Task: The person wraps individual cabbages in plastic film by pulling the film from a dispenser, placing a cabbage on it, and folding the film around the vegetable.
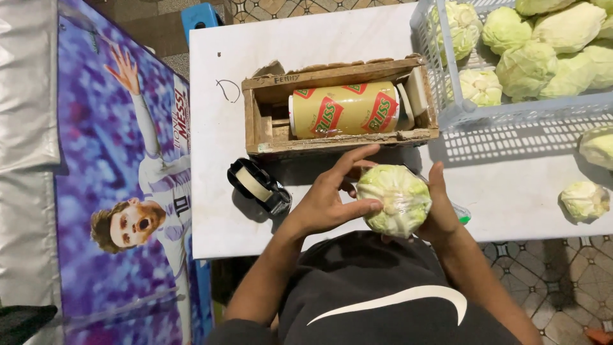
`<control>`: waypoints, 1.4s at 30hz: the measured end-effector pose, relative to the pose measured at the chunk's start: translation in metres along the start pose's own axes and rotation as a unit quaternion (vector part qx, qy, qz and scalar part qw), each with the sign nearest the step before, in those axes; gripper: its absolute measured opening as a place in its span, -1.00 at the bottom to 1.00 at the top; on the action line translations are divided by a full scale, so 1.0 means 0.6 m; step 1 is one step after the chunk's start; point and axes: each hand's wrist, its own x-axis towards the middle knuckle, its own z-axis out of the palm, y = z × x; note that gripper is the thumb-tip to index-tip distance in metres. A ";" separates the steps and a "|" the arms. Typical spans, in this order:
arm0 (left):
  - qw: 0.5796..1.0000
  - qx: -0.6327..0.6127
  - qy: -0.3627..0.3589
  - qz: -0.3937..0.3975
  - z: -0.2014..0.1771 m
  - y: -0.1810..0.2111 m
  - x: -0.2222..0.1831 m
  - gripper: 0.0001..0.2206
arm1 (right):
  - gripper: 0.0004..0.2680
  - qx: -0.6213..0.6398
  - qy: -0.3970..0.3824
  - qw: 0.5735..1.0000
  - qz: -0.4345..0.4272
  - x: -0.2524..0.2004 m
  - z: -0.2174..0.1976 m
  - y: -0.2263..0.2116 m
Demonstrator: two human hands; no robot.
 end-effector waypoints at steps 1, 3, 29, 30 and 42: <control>1.000 0.000 0.000 0.000 0.005 -0.008 -0.002 -0.23 | -0.12 -0.001 0.000 1.000 0.000 0.021 -0.027 0.009; 0.996 -0.011 0.089 0.001 0.015 -0.023 -0.005 -0.39 | -0.23 0.018 -0.191 0.976 -0.100 0.061 -0.083 0.027; 0.896 0.279 0.162 0.305 0.051 -0.003 -0.015 -0.84 | -0.43 -0.185 -0.206 0.940 -0.199 0.034 -0.065 -0.003; 0.898 0.274 0.161 0.305 0.052 -0.005 -0.015 -0.82 | -0.42 -0.191 -0.206 0.940 -0.195 0.030 -0.063 -0.001; 0.963 0.185 0.139 0.139 0.041 0.002 -0.024 -0.88 | -0.39 -0.215 -0.206 0.939 -0.173 0.039 -0.102 0.007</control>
